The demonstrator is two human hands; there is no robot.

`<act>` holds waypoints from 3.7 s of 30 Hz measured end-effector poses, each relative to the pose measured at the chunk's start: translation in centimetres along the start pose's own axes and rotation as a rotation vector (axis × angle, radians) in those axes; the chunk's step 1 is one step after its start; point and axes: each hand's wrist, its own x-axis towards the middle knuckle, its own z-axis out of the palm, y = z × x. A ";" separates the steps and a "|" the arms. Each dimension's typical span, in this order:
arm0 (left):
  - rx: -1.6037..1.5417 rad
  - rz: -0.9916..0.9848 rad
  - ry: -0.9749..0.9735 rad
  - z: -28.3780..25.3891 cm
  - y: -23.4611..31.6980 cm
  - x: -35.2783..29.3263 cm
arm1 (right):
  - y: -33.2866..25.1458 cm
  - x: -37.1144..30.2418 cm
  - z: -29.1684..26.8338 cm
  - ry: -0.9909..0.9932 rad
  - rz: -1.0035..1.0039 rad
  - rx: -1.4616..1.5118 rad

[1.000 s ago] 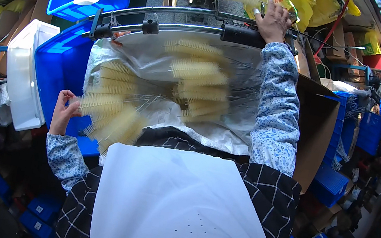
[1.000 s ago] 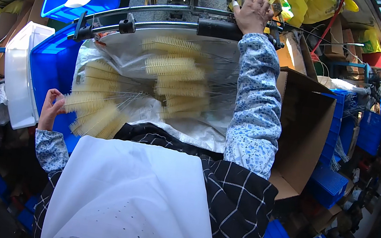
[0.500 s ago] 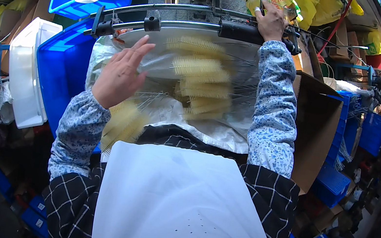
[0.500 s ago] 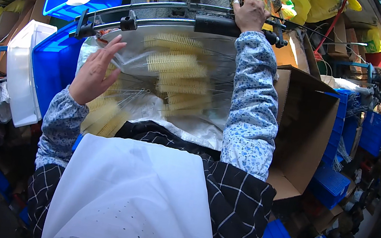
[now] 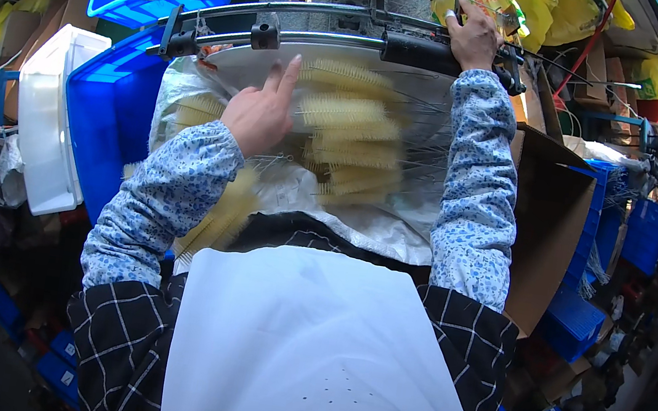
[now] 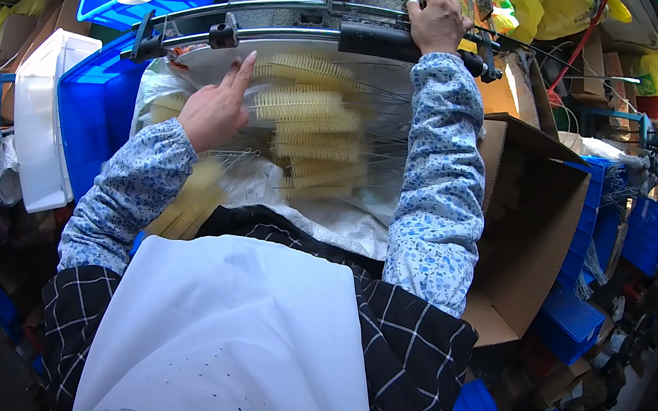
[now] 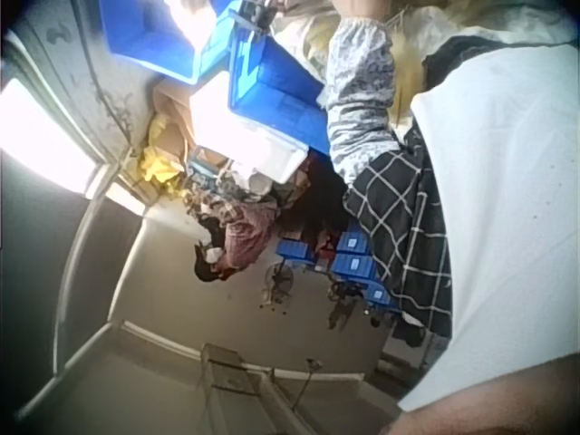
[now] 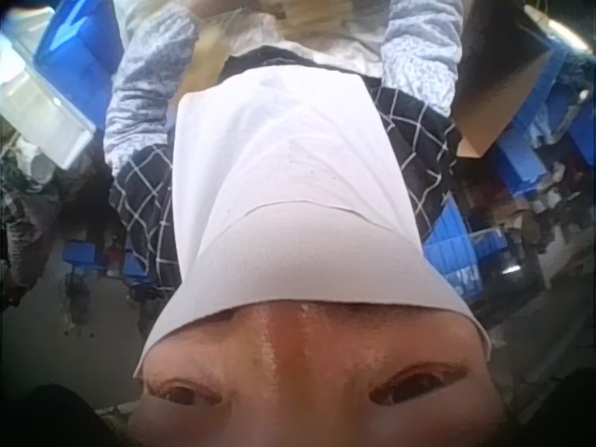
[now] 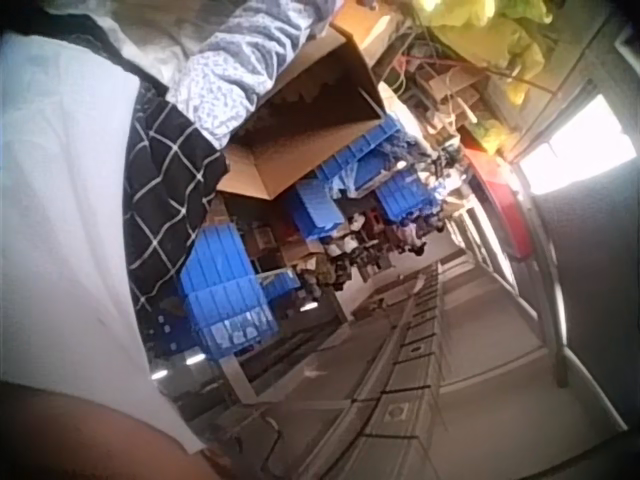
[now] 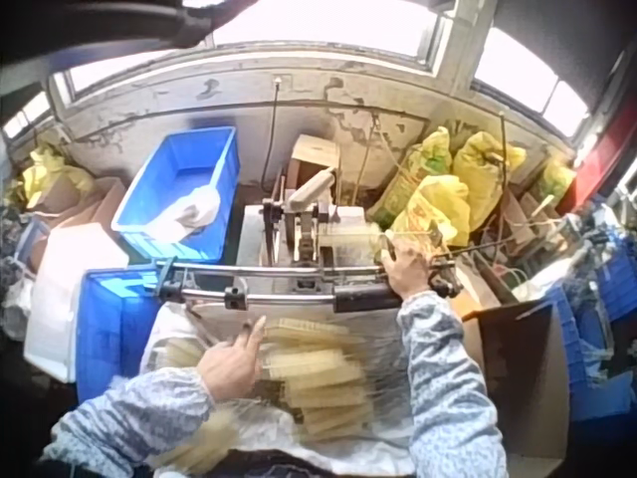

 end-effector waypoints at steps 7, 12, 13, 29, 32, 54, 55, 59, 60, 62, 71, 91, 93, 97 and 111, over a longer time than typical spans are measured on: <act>-1.512 0.090 -0.330 -5.5 -2.9 -4.1 | -0.5 0.2 0.2 0.018 -0.006 -0.010; -2.066 0.195 -0.374 -9.7 -2.7 -6.3 | -3.2 0.6 -0.1 -0.067 0.029 0.034; -2.082 0.208 -0.378 -9.8 -2.7 -6.7 | -4.1 0.4 -0.3 -0.046 0.006 0.022; -0.332 0.214 -0.339 -7.9 -0.4 -9.1 | -12.8 0.4 0.7 -0.080 -0.019 0.023; -0.100 0.161 -0.396 -6.9 0.2 -10.6 | -12.8 0.2 0.2 -0.128 -0.038 0.004; -0.734 -0.019 0.260 -12.9 -3.9 -15.1 | 1.5 1.9 -1.8 -0.103 0.007 -0.184; -0.817 -0.035 0.297 -13.6 -4.6 -15.6 | 1.6 2.5 -2.1 -0.065 0.010 -0.231; -1.049 0.072 0.357 -13.9 -6.6 -15.2 | 3.9 4.0 -1.4 -0.036 -0.205 -0.358; -1.090 0.138 0.368 -13.5 -6.9 -14.8 | 4.5 4.0 -1.3 -0.028 -0.288 -0.352; -1.163 0.082 0.359 -12.8 -6.5 -14.5 | 5.3 4.7 -2.9 -0.227 -0.270 -0.064; -1.267 0.316 0.214 -9.3 -0.3 -6.8 | -2.1 -4.6 -15.1 -1.017 -0.145 0.732; -0.951 -0.565 -0.043 -0.4 -15.1 -19.2 | -4.4 -0.5 -1.5 -0.121 -0.094 -0.103; -0.965 -0.606 -0.021 -1.9 -12.8 -18.9 | -4.3 -0.3 -1.3 -0.106 -0.093 -0.099; -1.110 -0.663 -0.039 -3.3 -12.5 -18.9 | -4.2 -0.2 -0.9 -0.097 -0.097 -0.078; -1.073 0.007 0.251 -7.0 -10.8 -14.4 | -3.2 2.1 1.1 -0.090 -0.252 -0.125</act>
